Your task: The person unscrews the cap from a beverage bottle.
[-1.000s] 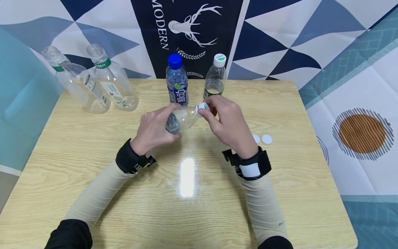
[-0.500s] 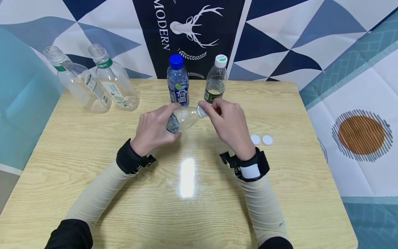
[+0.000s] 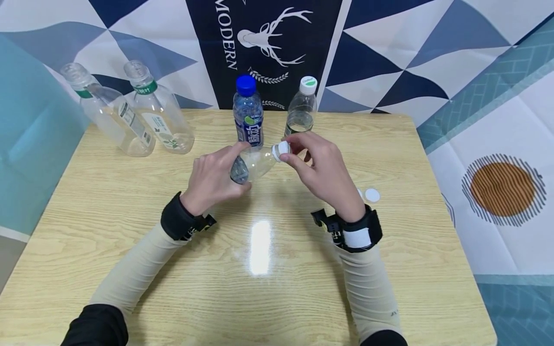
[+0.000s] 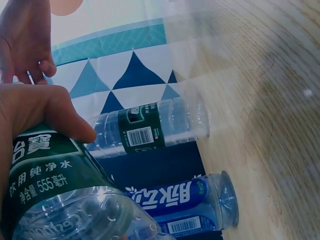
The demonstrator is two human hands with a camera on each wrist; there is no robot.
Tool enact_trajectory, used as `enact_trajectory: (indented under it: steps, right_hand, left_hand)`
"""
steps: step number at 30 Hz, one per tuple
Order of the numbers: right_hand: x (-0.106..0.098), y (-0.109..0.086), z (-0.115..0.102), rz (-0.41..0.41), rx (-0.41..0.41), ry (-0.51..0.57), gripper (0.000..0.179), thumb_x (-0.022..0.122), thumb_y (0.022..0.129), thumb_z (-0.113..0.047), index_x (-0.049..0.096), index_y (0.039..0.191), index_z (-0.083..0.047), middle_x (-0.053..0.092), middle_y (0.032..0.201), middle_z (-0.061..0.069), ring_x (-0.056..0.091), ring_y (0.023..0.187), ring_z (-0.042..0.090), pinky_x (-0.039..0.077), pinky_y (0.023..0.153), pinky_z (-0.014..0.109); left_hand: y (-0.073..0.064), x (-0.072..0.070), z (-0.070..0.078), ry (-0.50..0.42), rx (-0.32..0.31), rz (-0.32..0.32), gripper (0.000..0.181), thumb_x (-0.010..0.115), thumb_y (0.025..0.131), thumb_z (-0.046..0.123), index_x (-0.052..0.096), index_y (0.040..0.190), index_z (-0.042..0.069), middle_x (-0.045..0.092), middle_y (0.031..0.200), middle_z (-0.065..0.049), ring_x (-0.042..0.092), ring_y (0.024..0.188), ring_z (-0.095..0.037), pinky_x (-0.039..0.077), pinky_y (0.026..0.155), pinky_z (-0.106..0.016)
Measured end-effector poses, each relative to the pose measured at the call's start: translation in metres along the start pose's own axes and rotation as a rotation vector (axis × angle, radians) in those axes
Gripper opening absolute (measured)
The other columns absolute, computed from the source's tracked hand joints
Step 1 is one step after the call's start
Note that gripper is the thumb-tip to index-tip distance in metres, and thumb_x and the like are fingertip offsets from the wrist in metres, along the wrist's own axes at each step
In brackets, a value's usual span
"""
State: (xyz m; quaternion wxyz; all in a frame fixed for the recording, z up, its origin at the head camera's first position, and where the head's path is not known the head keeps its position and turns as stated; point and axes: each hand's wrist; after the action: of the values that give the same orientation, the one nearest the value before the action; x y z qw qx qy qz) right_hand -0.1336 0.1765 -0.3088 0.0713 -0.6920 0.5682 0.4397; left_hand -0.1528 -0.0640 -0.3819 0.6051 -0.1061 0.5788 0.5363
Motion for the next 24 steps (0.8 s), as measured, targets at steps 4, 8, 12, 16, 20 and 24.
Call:
enact_trajectory:
  steps: [4, 8, 12, 16, 20, 24]
  right_hand:
    - [-0.001, 0.0, -0.011, 0.011, -0.029, 0.018, 0.028, 0.068, 0.087, -0.013, 0.067, 0.112, -0.001, 0.064, 0.097, 0.001, 0.056, 0.088, 0.014, 0.043, 0.066, 0.031]
    - [-0.002, 0.002, -0.028, 0.092, -0.039, 0.04, 0.019, 0.065, 0.087, -0.005, 0.068, 0.102, 0.006, 0.066, 0.092, 0.009, 0.057, 0.082, 0.016, 0.043, 0.066, 0.03]
    - [-0.003, 0.003, -0.038, 0.14, 0.03, 0.042, 0.017, 0.065, 0.087, -0.004, 0.068, 0.1, 0.007, 0.067, 0.088, 0.012, 0.058, 0.078, 0.015, 0.043, 0.066, 0.026]
    - [-0.004, 0.004, -0.041, 0.102, 0.177, 0.031, 0.021, 0.064, 0.09, -0.014, 0.066, 0.1, 0.004, 0.066, 0.086, 0.009, 0.058, 0.076, 0.016, 0.043, 0.065, 0.021]
    - [-0.005, 0.004, -0.041, 0.06, 0.231, 0.048, 0.022, 0.062, 0.091, -0.018, 0.066, 0.094, 0.003, 0.064, 0.081, 0.009, 0.058, 0.071, 0.02, 0.044, 0.063, 0.023]
    - [-0.006, 0.003, -0.036, 0.049, 0.181, 0.048, 0.02, 0.063, 0.09, -0.015, 0.068, 0.095, 0.004, 0.065, 0.083, 0.008, 0.059, 0.072, 0.018, 0.045, 0.065, 0.024]
  left_hand:
    - [0.0, 0.001, 0.0, -0.004, -0.01, -0.003, 0.069, 0.071, 0.056, 0.04, 0.055, 0.121, 0.021, 0.065, 0.091, 0.0, 0.047, 0.055, -0.012, 0.035, 0.039, -0.029]
    - [0.0, 0.0, 0.001, 0.002, -0.002, 0.008, 0.069, 0.071, 0.057, 0.04, 0.056, 0.121, 0.021, 0.063, 0.087, 0.0, 0.046, 0.053, -0.012, 0.034, 0.038, -0.029]
    - [0.0, 0.0, 0.003, 0.018, 0.014, 0.022, 0.07, 0.071, 0.057, 0.04, 0.056, 0.122, 0.02, 0.061, 0.084, 0.0, 0.044, 0.05, -0.012, 0.031, 0.036, -0.029]
    - [-0.001, -0.001, 0.003, 0.029, 0.006, 0.024, 0.069, 0.071, 0.057, 0.04, 0.056, 0.122, 0.021, 0.059, 0.082, 0.001, 0.043, 0.05, -0.012, 0.031, 0.036, -0.029]
    - [-0.001, -0.001, 0.003, 0.031, 0.007, 0.024, 0.069, 0.07, 0.057, 0.039, 0.056, 0.122, 0.02, 0.059, 0.081, 0.001, 0.043, 0.05, -0.012, 0.032, 0.037, -0.029]
    - [-0.001, -0.002, 0.003, 0.029, 0.015, 0.028, 0.068, 0.069, 0.057, 0.038, 0.057, 0.121, 0.02, 0.06, 0.082, 0.001, 0.043, 0.05, -0.012, 0.031, 0.036, -0.028]
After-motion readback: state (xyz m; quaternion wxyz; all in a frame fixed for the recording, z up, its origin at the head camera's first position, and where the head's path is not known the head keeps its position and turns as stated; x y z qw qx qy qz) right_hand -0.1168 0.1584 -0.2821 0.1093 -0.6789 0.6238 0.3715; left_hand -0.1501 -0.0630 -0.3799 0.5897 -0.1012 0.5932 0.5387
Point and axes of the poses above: each hand's wrist, its own y-axis towards the middle knuckle, its own x-axis out of the palm, z = x × y
